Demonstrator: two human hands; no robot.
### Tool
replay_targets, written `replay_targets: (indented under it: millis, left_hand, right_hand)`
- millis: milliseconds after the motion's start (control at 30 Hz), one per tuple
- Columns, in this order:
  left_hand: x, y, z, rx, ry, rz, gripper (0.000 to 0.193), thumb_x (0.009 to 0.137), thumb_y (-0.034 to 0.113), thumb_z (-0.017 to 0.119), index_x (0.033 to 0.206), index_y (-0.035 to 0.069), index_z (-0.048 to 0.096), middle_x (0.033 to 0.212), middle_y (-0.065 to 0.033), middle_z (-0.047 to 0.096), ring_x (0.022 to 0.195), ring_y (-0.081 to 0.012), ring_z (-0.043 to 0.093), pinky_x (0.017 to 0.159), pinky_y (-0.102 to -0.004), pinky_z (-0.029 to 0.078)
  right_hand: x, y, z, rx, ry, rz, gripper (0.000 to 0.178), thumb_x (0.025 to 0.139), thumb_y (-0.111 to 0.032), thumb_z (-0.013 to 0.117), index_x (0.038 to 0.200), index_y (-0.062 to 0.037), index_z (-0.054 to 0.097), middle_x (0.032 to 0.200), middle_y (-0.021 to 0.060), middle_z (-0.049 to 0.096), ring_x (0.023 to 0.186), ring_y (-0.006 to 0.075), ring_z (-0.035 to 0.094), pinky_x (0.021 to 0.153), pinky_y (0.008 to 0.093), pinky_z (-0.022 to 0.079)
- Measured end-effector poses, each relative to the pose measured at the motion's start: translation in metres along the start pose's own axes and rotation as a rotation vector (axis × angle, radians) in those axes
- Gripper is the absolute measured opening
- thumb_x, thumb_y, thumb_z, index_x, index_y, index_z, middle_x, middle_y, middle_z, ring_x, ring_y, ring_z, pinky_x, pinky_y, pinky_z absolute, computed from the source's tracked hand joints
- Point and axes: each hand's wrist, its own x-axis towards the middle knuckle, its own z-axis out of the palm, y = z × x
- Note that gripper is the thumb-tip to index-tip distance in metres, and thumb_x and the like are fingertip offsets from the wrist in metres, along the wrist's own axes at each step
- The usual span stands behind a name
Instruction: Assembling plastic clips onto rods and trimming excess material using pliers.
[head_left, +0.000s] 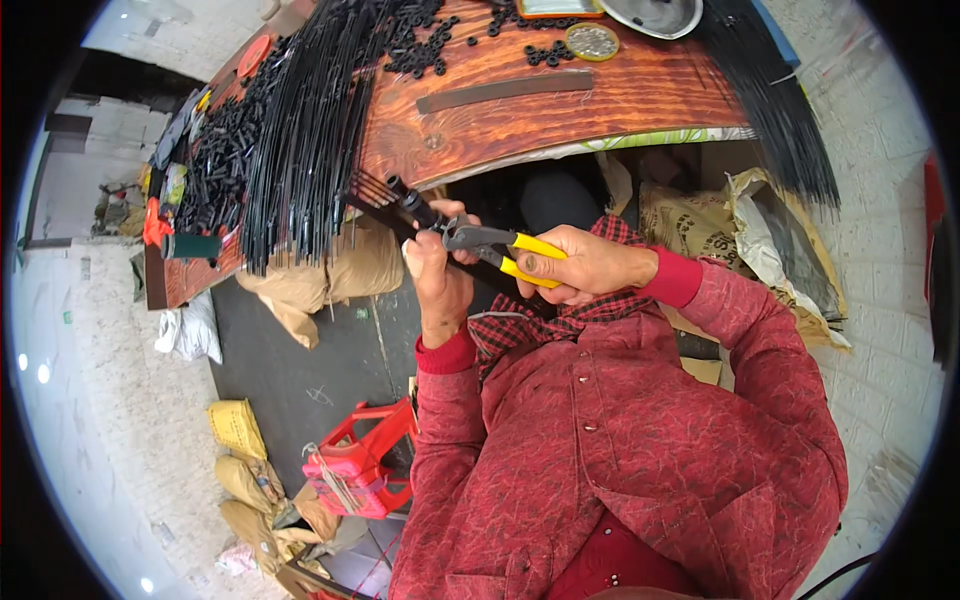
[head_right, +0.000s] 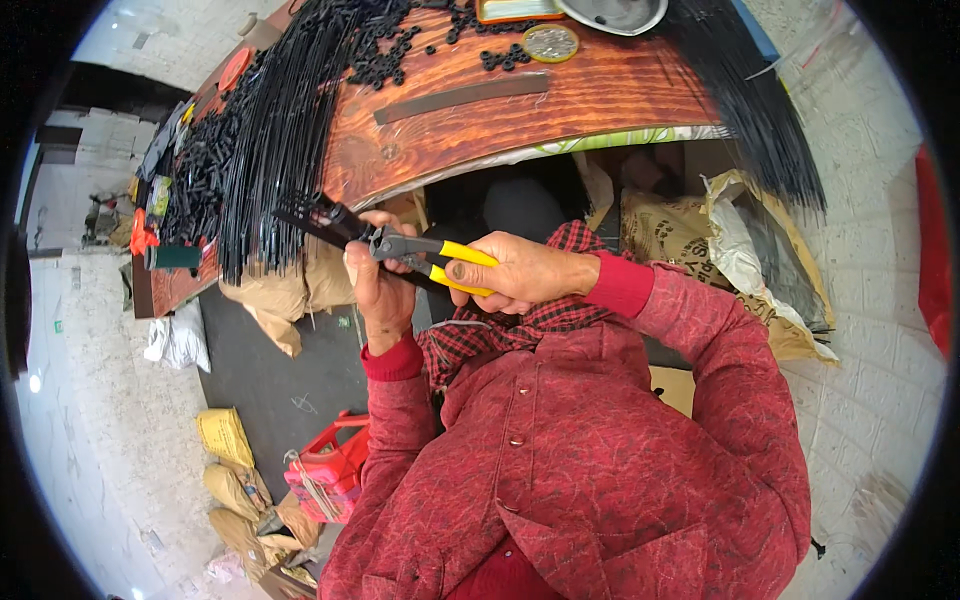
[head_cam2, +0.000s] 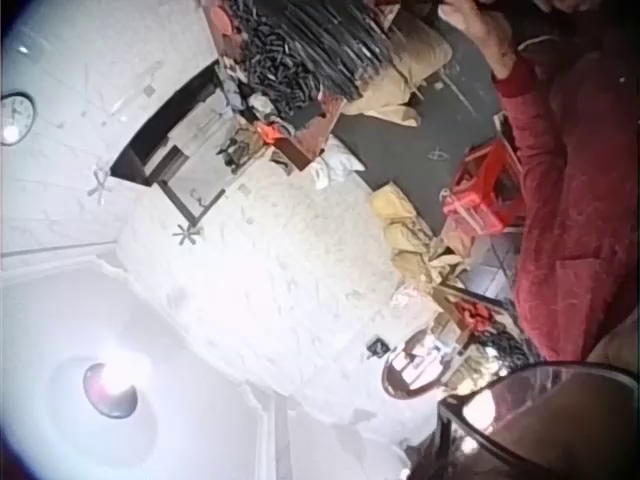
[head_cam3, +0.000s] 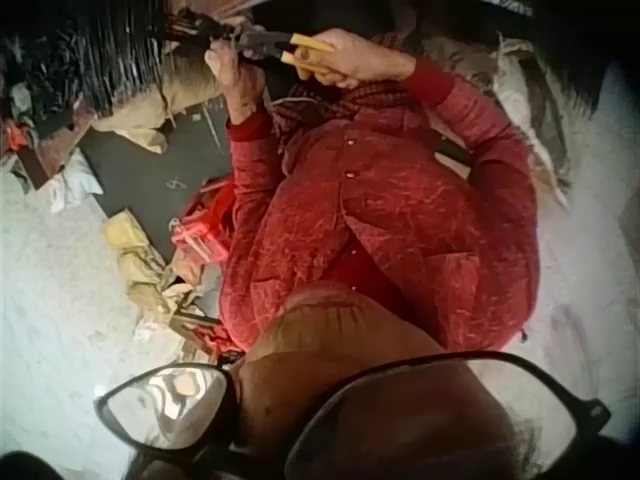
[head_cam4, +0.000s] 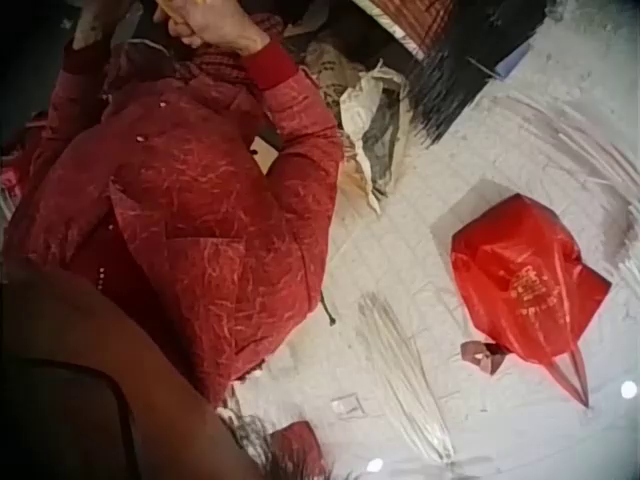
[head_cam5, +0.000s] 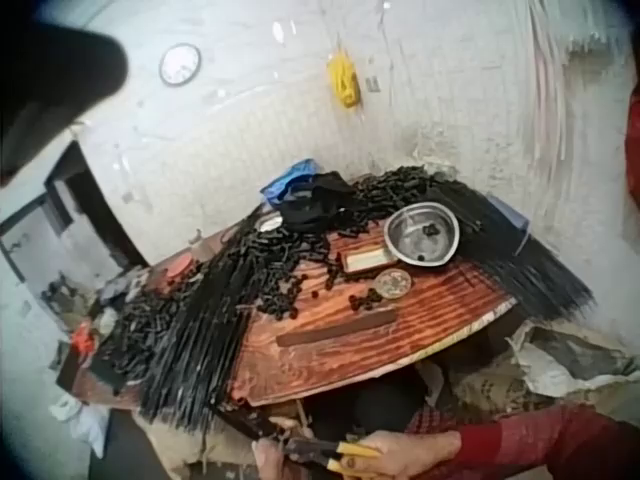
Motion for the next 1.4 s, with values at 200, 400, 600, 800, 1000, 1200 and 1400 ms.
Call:
replay_targets:
  millis: [200,400,600,800,1000,1200,1400]
  left_hand:
    - [0.003,0.002,0.011,-0.008,-0.027,0.025,0.042,0.097,0.037,0.058,0.119,0.002,0.051,0.075,0.0018,0.043,0.063,-0.0074,0.039,0.057,-0.0219,0.033]
    - [0.009,0.003,0.018,-0.080,-0.095,0.025,0.042,0.098,0.038,0.057,0.120,0.002,0.052,0.071,0.0018,0.038,0.062,-0.0088,0.035,0.056,-0.0244,0.030]
    - [0.016,0.000,0.022,-0.075,-0.104,0.019,0.040,0.099,0.037,0.055,0.119,0.003,0.052,0.071,0.0023,0.036,0.062,-0.0084,0.034,0.056,-0.0238,0.029]
    - [0.025,-0.006,0.026,-0.031,-0.085,-0.030,0.041,0.097,0.037,0.058,0.119,0.003,0.052,0.071,0.0012,0.038,0.063,-0.0098,0.036,0.057,-0.0247,0.030]
    - [0.031,-0.009,0.031,0.019,-0.024,-0.041,0.041,0.098,0.038,0.057,0.119,0.003,0.052,0.073,0.0010,0.040,0.064,-0.0095,0.037,0.058,-0.0249,0.031]
    - [0.032,-0.012,0.026,0.016,-0.017,-0.041,0.043,0.098,0.039,0.057,0.120,0.003,0.052,0.072,0.0013,0.040,0.064,-0.0095,0.036,0.059,-0.0250,0.031]
    - [0.034,-0.014,0.024,0.007,-0.006,-0.039,0.045,0.096,0.039,0.059,0.120,0.002,0.052,0.071,0.0002,0.041,0.064,-0.0106,0.037,0.058,-0.0256,0.031]
  right_hand:
    - [-0.029,-0.019,-0.010,-0.170,0.045,-0.066,0.043,0.101,-0.042,0.049,0.093,-0.0009,0.060,0.057,-0.0021,0.044,0.045,0.0055,0.038,0.040,0.0233,0.032]
    - [-0.068,-0.056,-0.048,-0.233,0.231,-0.180,0.049,0.101,-0.045,0.047,0.109,0.0011,0.060,0.062,-0.0015,0.051,0.049,0.0054,0.048,0.047,0.0205,0.040]
    - [-0.057,-0.085,-0.142,-0.601,0.807,-0.220,0.030,0.087,-0.033,0.066,0.093,-0.0044,0.062,0.065,0.0012,0.057,0.058,0.0092,0.056,0.055,0.0252,0.046]
    - [-0.008,-0.110,-0.225,-1.278,1.134,-0.092,0.027,0.076,-0.028,0.065,0.088,-0.0036,0.069,0.078,0.0211,0.067,0.073,0.0358,0.067,0.070,0.0457,0.051]
    - [0.037,-0.097,-0.270,-1.547,1.104,-0.079,0.021,0.075,-0.021,0.066,0.087,-0.0056,0.072,0.084,0.0200,0.069,0.082,0.0375,0.067,0.076,0.0480,0.052]
    - [0.042,-0.099,-0.275,-1.631,1.084,-0.055,0.021,0.076,-0.023,0.068,0.086,-0.0045,0.072,0.084,0.0189,0.069,0.082,0.0360,0.068,0.073,0.0471,0.054]
    - [0.044,-0.102,-0.270,-1.683,1.069,-0.003,0.024,0.074,-0.023,0.069,0.084,-0.0013,0.071,0.083,0.0195,0.070,0.081,0.0357,0.069,0.071,0.0467,0.054]
